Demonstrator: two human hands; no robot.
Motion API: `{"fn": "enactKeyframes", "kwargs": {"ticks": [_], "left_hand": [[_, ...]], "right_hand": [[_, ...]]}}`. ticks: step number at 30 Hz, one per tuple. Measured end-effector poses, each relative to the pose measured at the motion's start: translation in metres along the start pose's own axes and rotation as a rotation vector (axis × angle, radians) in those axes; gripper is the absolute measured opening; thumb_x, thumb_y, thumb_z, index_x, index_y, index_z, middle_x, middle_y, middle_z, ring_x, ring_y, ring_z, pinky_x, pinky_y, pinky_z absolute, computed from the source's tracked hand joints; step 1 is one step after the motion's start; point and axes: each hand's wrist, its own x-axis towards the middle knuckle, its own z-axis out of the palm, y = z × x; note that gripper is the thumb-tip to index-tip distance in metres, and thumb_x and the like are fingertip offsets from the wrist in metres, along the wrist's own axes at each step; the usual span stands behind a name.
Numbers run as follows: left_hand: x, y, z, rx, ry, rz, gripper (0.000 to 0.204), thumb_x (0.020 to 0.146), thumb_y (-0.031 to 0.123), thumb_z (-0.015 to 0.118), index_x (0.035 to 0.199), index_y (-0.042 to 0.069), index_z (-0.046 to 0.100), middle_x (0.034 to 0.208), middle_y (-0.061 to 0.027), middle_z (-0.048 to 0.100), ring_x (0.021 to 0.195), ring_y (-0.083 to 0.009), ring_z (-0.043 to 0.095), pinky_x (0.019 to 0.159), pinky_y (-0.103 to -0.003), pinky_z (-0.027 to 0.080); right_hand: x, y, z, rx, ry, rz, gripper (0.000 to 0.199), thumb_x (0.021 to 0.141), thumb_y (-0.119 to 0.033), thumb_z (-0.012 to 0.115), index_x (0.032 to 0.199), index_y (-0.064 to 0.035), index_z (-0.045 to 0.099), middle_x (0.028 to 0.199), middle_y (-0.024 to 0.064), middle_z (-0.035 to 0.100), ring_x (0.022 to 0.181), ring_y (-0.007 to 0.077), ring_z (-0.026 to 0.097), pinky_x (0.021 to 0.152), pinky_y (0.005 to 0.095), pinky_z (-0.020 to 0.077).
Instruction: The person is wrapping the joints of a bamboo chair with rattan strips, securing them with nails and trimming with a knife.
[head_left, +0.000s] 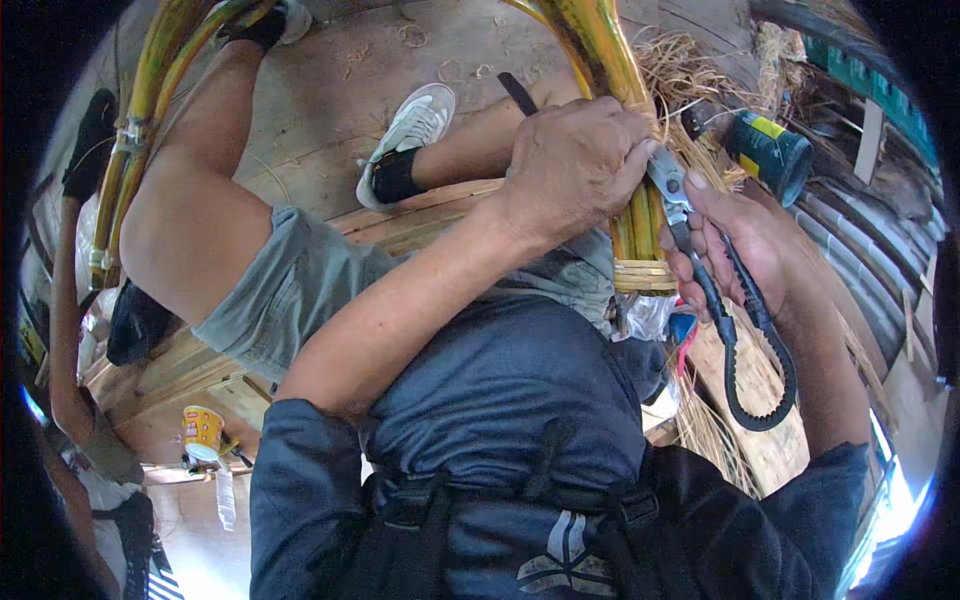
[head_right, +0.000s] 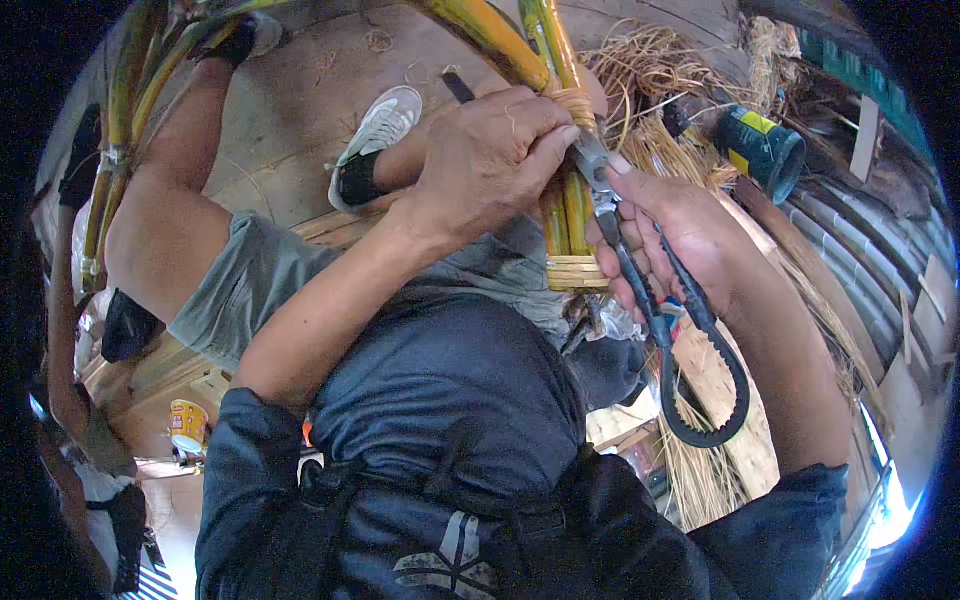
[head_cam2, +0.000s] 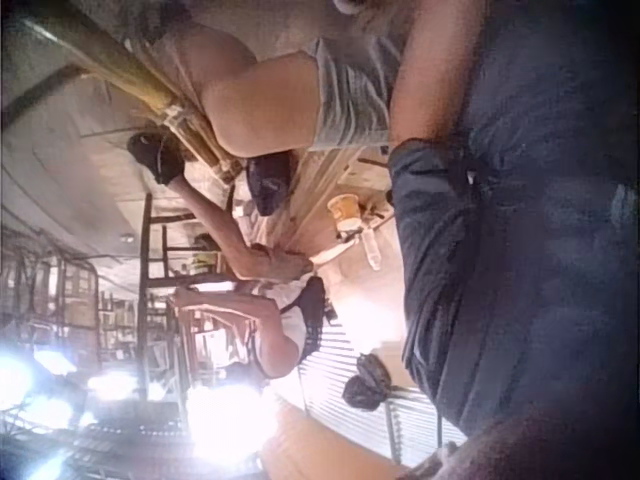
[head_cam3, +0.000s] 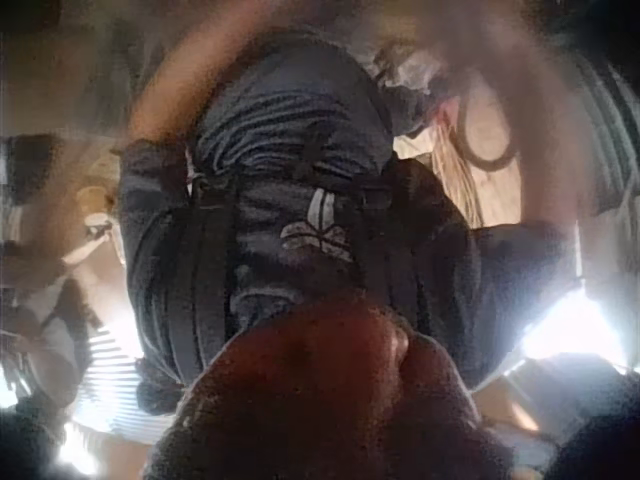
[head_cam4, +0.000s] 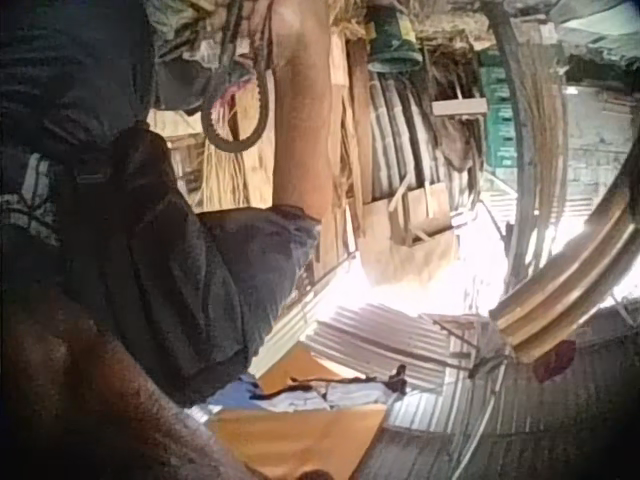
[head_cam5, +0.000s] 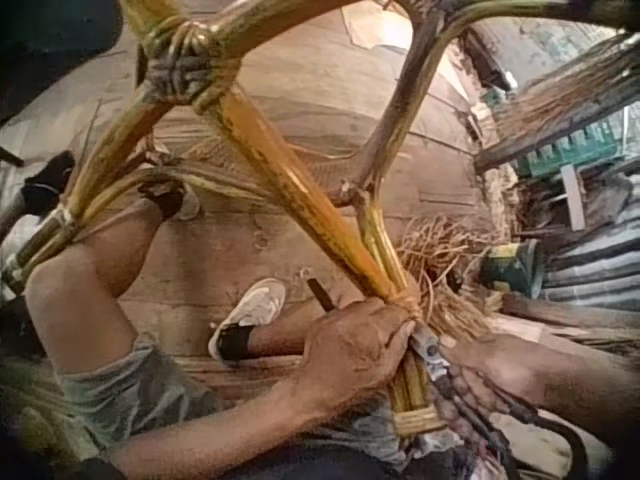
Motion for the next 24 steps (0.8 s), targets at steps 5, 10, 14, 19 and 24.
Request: {"fn": "enactKeyframes", "kwargs": {"ticks": [5,10,14,19,24], "left_hand": [[0.004,-0.004,-0.003,0.081,-0.017,0.195,0.011,0.081,0.016,0.059,0.083,0.005,0.063,0.071,-0.0113,0.057,0.068,-0.0288,0.058,0.061,-0.038,0.046],[-0.006,-0.009,0.003,-0.066,0.007,0.1,0.012,0.082,0.014,0.059,0.085,0.003,0.063,0.074,-0.0121,0.059,0.069,-0.0287,0.058,0.062,-0.036,0.047],[-0.007,-0.008,0.008,-0.139,0.059,0.102,0.014,0.083,0.013,0.059,0.088,0.001,0.063,0.076,-0.0114,0.06,0.07,-0.0259,0.06,0.062,-0.033,0.047],[-0.014,-0.007,0.015,-0.506,-0.022,-0.266,0.016,0.088,0.016,0.056,0.091,0.001,0.061,0.075,-0.0061,0.06,0.067,-0.0169,0.059,0.062,-0.028,0.047],[-0.009,0.001,0.006,-1.056,0.03,-0.65,0.019,0.091,0.02,0.053,0.09,0.003,0.059,0.073,-0.0029,0.059,0.062,-0.0115,0.057,0.062,-0.025,0.048]], "right_hand": [[0.006,0.008,0.001,0.14,-0.01,0.068,0.052,0.09,-0.053,0.04,0.077,-0.0046,0.05,0.055,0.002,0.048,0.041,0.0129,0.048,0.035,0.0264,0.0387],[0.008,0.02,-0.001,0.124,-0.049,-0.015,0.053,0.089,-0.057,0.041,0.078,-0.0056,0.05,0.055,-0.0004,0.047,0.039,0.01,0.046,0.034,0.0261,0.0374],[0.013,0.025,-0.006,0.181,-0.124,-0.009,0.052,0.089,-0.057,0.042,0.08,-0.006,0.051,0.055,-0.0002,0.047,0.039,0.0099,0.046,0.034,0.0262,0.0379],[0.01,0.017,-0.002,0.179,-0.09,0.036,0.052,0.089,-0.056,0.042,0.081,-0.0058,0.051,0.058,0.0012,0.049,0.04,0.0103,0.046,0.033,0.0257,0.036],[0.012,0.026,-0.012,0.163,-0.104,-0.011,0.053,0.09,-0.055,0.041,0.08,-0.0038,0.051,0.058,0.002,0.049,0.04,0.0116,0.045,0.034,0.0263,0.0362]]}}
